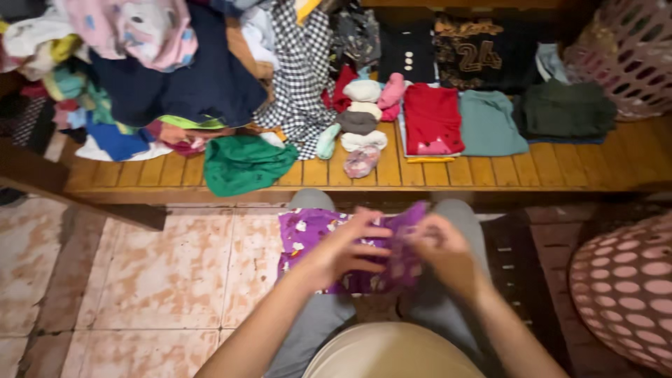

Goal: The person sits on the floor and folds a series of garments one by one, including a red shirt, dark shorts, a green shirt, a purple patterned shirt, a pink patterned shirt, a green shirt, and a dark patterned shirt. Each item is smoothed, folded, and placed in a neat stack on a wooden bench.

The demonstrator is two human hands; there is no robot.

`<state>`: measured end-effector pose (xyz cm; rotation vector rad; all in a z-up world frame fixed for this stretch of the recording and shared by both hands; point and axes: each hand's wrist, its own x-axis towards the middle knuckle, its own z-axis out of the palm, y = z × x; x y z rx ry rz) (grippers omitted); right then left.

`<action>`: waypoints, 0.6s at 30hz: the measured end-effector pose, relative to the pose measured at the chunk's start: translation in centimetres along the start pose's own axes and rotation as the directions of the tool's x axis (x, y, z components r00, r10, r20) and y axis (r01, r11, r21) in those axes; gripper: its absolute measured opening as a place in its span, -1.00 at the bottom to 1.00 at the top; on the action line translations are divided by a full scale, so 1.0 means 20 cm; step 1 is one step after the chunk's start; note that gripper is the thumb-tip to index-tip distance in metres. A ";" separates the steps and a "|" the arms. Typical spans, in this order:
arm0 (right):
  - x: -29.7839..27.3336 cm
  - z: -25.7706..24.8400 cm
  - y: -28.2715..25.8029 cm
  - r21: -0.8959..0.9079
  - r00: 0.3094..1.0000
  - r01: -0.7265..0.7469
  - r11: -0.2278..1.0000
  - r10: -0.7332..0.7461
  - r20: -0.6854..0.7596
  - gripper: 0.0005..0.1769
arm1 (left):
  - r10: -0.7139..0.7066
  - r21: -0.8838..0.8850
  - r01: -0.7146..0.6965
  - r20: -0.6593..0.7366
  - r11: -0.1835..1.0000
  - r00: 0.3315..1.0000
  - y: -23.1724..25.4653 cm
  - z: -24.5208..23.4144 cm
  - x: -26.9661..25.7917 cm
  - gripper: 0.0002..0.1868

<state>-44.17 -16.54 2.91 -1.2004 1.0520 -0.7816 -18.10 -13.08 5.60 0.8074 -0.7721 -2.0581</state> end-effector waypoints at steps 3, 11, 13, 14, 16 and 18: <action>0.03 0.30 -0.15 -0.044 0.945 -0.029 0.999 0.041 0.323 -0.76 | -0.070 -0.073 0.048 -0.333 0.996 0.940 0.09 -0.18 -0.23 -0.39; 0.27 0.39 0.09 0.087 0.968 -0.150 0.985 0.129 0.214 -0.63 | 0.177 0.196 -0.058 -0.673 0.979 0.718 -0.11 -0.35 -0.35 -0.57; 0.24 0.41 0.27 0.103 0.956 -0.223 0.969 0.197 0.218 -0.63 | 0.243 0.256 -0.085 -0.686 0.963 0.685 -0.13 -0.34 -0.35 -0.57; 0.24 0.41 0.33 0.111 0.949 -0.257 0.960 0.229 0.219 -0.62 | 0.256 0.256 -0.103 -0.690 0.961 0.677 -0.13 -0.34 -0.35 -0.56; 0.21 0.42 0.40 0.291 0.837 -0.494 0.819 0.359 0.412 -0.58 | 0.332 0.360 -0.087 -0.706 0.929 0.626 -0.14 -0.34 -0.37 -0.55; 0.18 0.45 0.41 0.369 0.770 -0.587 0.720 0.357 0.529 -0.57 | 0.457 0.546 0.004 -0.706 0.838 0.541 -0.16 -0.34 -0.42 -0.55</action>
